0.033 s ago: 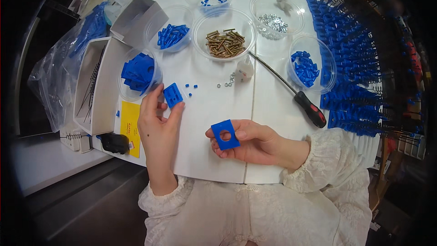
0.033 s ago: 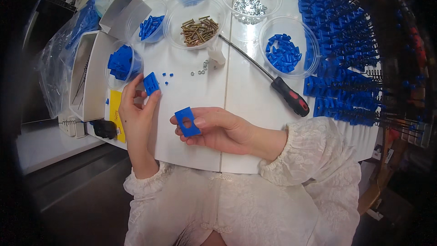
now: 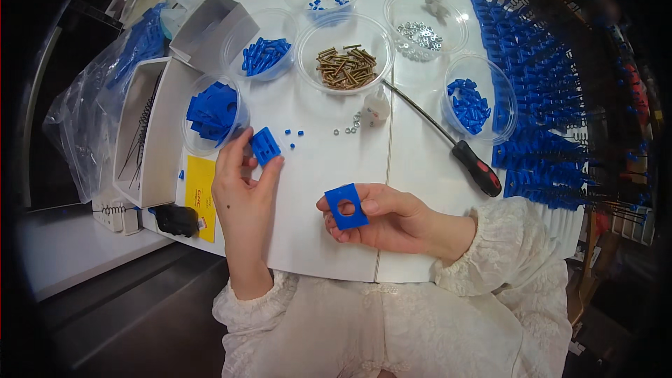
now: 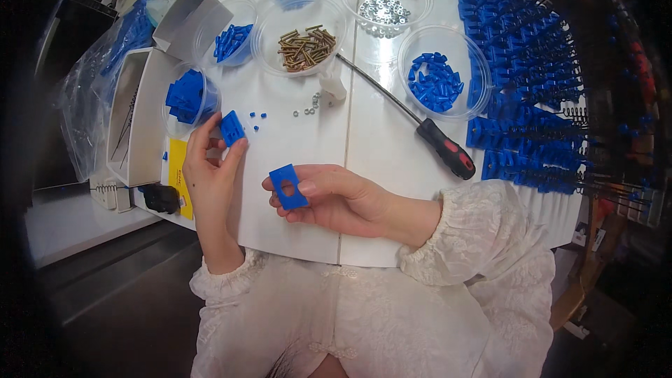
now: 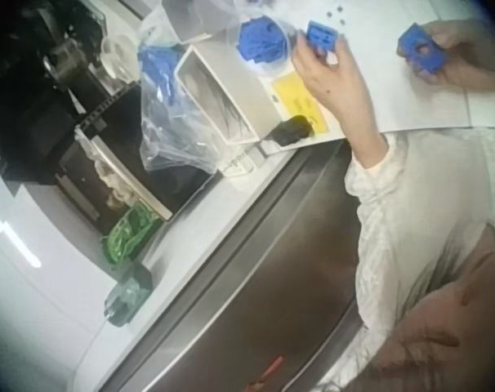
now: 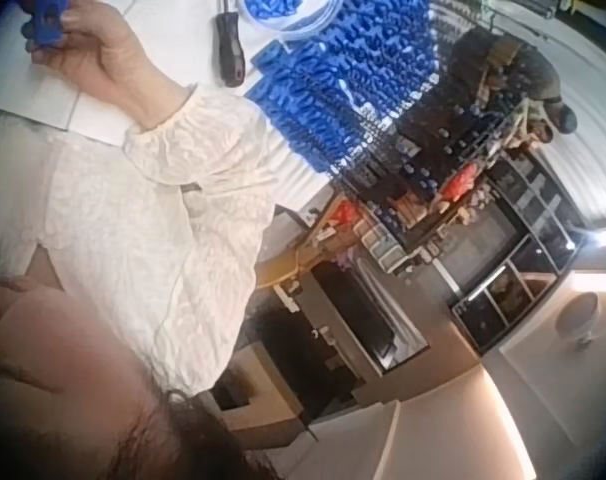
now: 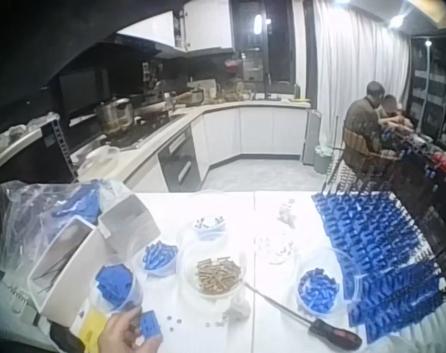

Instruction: The person assembles small blue plastic components by applying glue from a bottle and securing them with screws and washers using a screwdriver.

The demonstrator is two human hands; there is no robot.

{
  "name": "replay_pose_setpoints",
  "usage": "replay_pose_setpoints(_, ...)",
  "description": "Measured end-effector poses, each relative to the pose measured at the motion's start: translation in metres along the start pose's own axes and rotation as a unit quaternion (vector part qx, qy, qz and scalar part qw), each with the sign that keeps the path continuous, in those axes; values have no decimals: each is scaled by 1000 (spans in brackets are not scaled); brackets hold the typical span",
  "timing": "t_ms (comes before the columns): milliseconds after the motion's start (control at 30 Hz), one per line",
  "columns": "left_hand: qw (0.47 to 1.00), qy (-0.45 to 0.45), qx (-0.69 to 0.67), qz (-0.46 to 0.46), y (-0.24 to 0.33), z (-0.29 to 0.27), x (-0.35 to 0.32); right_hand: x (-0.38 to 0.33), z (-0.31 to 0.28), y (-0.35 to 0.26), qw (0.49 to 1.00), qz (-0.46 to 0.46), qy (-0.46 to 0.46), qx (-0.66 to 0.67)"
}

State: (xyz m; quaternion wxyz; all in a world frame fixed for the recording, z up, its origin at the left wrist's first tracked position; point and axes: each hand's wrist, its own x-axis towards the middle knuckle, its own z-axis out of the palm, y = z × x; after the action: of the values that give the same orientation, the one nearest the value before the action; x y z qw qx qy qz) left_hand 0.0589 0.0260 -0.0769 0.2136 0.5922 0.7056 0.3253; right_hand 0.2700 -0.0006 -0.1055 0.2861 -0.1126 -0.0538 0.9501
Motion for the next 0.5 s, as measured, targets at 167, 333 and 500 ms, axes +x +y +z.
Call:
replay_pose_setpoints(167, 1000, 2, -14, 3, 5, -1, -3, 0, -1, 0, 1000, -12, 0, -5)
replay_pose_setpoints(333, 946, -11, -322, -46, 3, -7, -27, -1, 0, 0, 1000, -20, -8, -13)
replay_pose_setpoints(500, 810, -131, -541, -184, 4, -12, -56, -1, 2, -5, 998, -53, -12, -27)
